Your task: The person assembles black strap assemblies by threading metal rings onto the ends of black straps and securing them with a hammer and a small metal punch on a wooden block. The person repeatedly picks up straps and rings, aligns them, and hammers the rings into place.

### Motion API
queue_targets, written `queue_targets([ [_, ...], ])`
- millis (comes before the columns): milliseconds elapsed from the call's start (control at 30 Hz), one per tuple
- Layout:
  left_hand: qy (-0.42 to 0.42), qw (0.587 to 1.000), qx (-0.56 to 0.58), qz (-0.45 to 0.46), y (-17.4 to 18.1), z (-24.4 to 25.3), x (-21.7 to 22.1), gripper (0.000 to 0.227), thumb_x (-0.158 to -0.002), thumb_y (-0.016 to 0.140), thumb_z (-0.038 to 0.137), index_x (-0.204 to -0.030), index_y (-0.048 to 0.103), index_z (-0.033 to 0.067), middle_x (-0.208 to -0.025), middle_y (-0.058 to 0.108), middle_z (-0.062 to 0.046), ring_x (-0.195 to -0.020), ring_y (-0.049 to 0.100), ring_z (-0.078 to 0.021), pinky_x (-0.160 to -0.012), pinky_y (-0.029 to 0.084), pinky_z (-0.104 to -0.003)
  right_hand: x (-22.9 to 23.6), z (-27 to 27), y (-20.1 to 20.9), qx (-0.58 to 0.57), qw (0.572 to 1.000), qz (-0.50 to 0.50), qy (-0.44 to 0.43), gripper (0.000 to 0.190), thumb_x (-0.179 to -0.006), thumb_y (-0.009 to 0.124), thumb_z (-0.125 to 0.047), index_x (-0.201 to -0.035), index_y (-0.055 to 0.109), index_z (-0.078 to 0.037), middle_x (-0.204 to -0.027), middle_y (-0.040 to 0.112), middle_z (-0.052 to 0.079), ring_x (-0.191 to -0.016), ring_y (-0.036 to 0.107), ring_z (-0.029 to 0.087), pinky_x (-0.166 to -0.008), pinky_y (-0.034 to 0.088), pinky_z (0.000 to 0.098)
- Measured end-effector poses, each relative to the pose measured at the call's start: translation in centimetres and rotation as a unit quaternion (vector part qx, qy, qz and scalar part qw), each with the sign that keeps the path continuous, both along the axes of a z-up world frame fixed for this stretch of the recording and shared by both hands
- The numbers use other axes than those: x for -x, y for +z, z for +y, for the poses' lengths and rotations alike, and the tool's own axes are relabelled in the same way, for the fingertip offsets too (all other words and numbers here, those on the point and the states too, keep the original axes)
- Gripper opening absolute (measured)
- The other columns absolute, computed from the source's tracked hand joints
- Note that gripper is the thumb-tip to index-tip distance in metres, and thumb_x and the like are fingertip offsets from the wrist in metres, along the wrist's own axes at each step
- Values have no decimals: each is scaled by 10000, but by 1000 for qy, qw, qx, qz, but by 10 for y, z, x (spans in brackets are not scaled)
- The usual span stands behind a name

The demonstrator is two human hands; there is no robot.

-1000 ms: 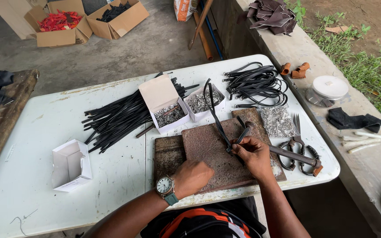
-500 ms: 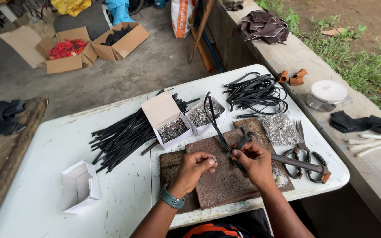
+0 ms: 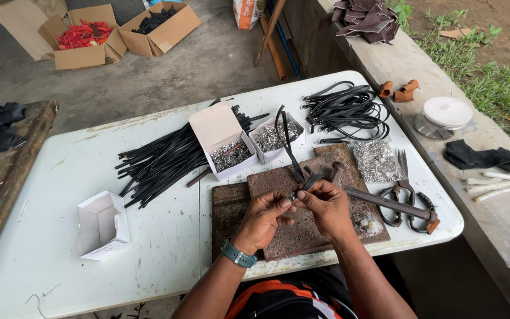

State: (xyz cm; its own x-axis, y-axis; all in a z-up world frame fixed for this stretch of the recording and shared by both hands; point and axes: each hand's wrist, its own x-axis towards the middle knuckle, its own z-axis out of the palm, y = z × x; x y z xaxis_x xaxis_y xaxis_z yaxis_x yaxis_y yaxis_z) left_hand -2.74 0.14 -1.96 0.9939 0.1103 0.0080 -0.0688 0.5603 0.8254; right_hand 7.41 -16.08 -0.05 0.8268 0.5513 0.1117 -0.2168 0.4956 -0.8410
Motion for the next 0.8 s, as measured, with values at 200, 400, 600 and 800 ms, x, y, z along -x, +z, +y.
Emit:
queue_targets([
  [200, -15, 996, 89, 6, -5, -4, 3, 64, -1010, 676, 152, -1026, 704, 96, -958, 734, -18, -902, 706, -123, -713, 618, -316, 6, 0, 6, -35, 992, 112, 53, 73, -865, 719, 27, -938, 717, 30, -968, 772, 181, -761, 759, 227, -708, 632, 344],
  [400, 50, 998, 15, 24, -1, -7, 10, 70, -977, 695, 126, -1025, 704, 75, -947, 743, -43, -882, 721, -141, -712, 628, -322, 13, 0, 2, 29, 999, 15, 35, 72, -865, 748, 37, -931, 724, 22, -875, 762, 150, -765, 741, 200, -710, 625, 318],
  [600, 150, 983, -96, -36, 5, -12, 16, 165, -907, 738, 57, -1059, 685, 22, -991, 733, -72, -885, 724, -153, -782, 650, -340, 16, 9, -4, 168, 977, -126, -32, 78, -848, 784, 26, -852, 708, 10, -828, 767, 87, -755, 702, 115, -687, 591, 277],
  [800, 198, 956, -213, -31, 6, -7, 21, 168, -913, 748, 83, -1048, 696, -4, -947, 732, -48, -875, 709, -110, -779, 602, -265, 17, 18, -5, 127, 989, -82, -1, 79, -840, 772, 40, -880, 708, 18, -899, 765, 84, -816, 685, 112, -743, 566, 271],
])
